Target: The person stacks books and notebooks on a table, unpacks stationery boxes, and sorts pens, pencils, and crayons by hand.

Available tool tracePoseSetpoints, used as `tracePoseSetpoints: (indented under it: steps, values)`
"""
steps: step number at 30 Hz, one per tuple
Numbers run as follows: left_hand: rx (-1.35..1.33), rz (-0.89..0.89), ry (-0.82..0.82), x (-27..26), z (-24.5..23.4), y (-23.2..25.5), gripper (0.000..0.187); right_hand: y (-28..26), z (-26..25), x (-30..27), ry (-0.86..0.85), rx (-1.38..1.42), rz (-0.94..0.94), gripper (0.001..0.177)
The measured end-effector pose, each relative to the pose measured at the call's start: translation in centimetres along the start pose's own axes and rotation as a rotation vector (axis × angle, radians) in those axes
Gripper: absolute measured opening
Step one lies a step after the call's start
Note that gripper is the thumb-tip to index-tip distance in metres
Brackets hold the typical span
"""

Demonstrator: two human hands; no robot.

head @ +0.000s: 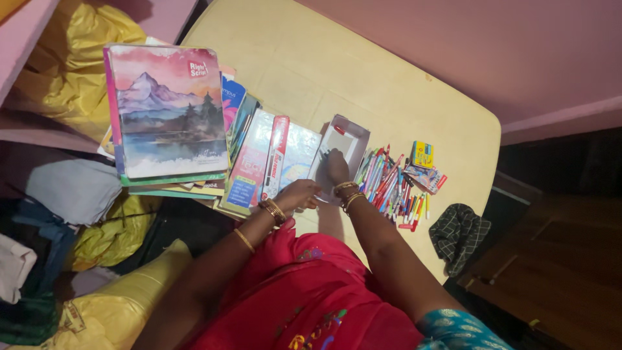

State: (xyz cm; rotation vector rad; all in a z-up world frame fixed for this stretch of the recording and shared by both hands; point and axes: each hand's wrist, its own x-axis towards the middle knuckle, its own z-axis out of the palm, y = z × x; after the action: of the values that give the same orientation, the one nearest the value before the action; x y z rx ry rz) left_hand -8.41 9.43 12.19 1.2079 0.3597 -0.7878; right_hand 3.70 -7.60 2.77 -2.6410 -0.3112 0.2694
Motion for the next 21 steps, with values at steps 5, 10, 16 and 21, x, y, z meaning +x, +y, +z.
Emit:
tracePoseSetpoints:
  steps: [5, 10, 16, 21]
  values:
    - [-0.002, -0.037, 0.069, -0.9, 0.1, -0.1, 0.032, -0.5, 0.7, -1.0, 0.003, 0.011, 0.001, 0.034]
    - [0.073, -0.104, 0.134, -1.1, 0.4, -0.4, 0.028, -2.1, 2.1, -1.6, -0.06, -0.083, 0.113, 0.029]
    - [0.026, 0.031, 0.135, -1.2, 0.1, -1.0, 0.028, -0.8, 1.1, -1.0, -0.071, -0.097, 0.06, 0.025]
    - [-0.122, 0.249, 0.099, -0.3, -0.3, -1.9, 0.033, -0.5, -1.9, -0.1, -0.298, 0.15, 0.295, 0.049]
